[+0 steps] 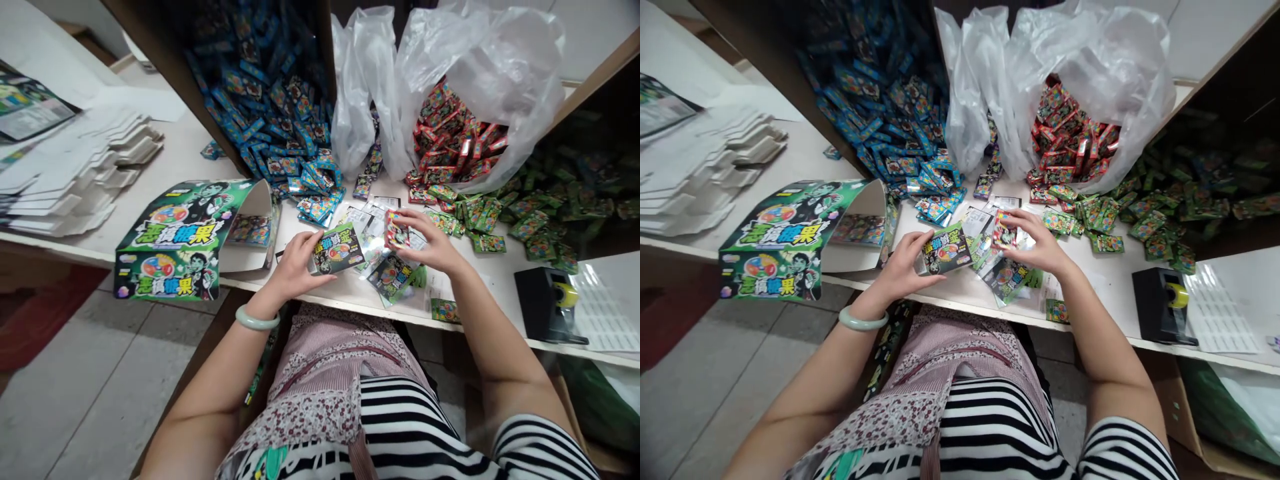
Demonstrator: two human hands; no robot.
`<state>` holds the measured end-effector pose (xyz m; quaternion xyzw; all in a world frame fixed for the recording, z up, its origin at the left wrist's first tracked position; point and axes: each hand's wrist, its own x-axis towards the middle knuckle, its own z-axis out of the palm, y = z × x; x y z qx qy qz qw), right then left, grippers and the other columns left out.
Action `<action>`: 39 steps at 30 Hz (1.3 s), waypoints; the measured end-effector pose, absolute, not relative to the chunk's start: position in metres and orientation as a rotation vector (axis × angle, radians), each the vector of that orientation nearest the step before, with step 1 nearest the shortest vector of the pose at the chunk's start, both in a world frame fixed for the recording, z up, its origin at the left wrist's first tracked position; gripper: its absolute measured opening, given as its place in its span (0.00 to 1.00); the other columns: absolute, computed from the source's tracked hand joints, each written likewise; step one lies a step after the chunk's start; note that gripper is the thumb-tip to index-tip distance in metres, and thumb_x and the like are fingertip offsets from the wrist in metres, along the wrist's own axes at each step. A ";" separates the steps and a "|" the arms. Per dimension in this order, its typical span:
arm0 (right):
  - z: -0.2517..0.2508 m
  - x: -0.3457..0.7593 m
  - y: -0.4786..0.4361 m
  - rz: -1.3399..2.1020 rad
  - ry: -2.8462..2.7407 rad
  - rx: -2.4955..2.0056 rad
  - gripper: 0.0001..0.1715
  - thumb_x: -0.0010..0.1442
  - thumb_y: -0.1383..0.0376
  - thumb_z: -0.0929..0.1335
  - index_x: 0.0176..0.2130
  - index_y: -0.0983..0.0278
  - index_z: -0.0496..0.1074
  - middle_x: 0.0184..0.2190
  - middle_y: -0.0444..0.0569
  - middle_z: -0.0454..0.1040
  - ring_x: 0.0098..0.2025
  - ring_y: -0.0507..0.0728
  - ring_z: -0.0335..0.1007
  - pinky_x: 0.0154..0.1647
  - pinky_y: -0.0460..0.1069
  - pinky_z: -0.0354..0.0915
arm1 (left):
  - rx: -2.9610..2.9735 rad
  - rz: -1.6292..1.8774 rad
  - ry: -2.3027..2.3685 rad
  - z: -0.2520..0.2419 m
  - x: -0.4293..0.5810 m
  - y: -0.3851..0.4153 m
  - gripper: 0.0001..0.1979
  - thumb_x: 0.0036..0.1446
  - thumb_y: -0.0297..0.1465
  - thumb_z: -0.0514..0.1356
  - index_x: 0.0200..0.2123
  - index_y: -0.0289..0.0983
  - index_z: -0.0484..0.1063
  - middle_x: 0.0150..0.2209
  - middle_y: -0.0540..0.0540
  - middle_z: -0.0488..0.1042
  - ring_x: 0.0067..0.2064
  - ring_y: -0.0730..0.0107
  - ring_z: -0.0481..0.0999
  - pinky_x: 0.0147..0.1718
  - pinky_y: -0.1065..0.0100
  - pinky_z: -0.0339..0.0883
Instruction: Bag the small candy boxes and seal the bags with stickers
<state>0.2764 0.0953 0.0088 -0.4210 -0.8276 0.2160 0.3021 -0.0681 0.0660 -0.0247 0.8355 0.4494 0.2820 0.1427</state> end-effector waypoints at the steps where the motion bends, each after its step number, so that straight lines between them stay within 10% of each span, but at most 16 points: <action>1: 0.021 0.279 0.086 0.616 -2.244 -1.007 0.36 0.58 0.52 0.73 0.64 0.48 0.67 0.66 0.51 0.65 0.67 0.66 0.61 0.68 0.65 0.58 | 2.416 0.815 1.278 -0.024 -0.069 0.066 0.50 0.49 0.50 0.71 0.70 0.41 0.54 0.58 0.36 0.64 0.59 0.47 0.68 0.60 0.45 0.66; 22: 0.050 0.270 0.077 0.526 -2.689 -0.820 0.35 0.58 0.59 0.74 0.63 0.53 0.67 0.62 0.55 0.67 0.62 0.67 0.65 0.60 0.67 0.66 | 2.426 0.714 0.987 -0.021 -0.051 0.063 0.51 0.49 0.47 0.71 0.71 0.43 0.52 0.60 0.36 0.62 0.61 0.47 0.66 0.61 0.43 0.65; 31: 0.033 0.254 0.077 0.572 -2.496 -0.937 0.45 0.55 0.47 0.75 0.65 0.55 0.61 0.65 0.59 0.62 0.68 0.69 0.58 0.65 0.67 0.62 | 2.361 0.760 1.059 -0.024 -0.047 0.065 0.49 0.50 0.49 0.71 0.70 0.42 0.55 0.57 0.37 0.64 0.59 0.49 0.68 0.60 0.44 0.66; 39: 0.022 0.241 0.067 0.638 -2.325 -0.974 0.22 0.68 0.52 0.64 0.60 0.50 0.70 0.50 0.49 0.80 0.70 0.66 0.57 0.71 0.73 0.46 | 2.359 0.868 1.120 -0.030 -0.056 0.065 0.50 0.50 0.49 0.70 0.70 0.40 0.54 0.58 0.36 0.63 0.60 0.48 0.67 0.60 0.46 0.66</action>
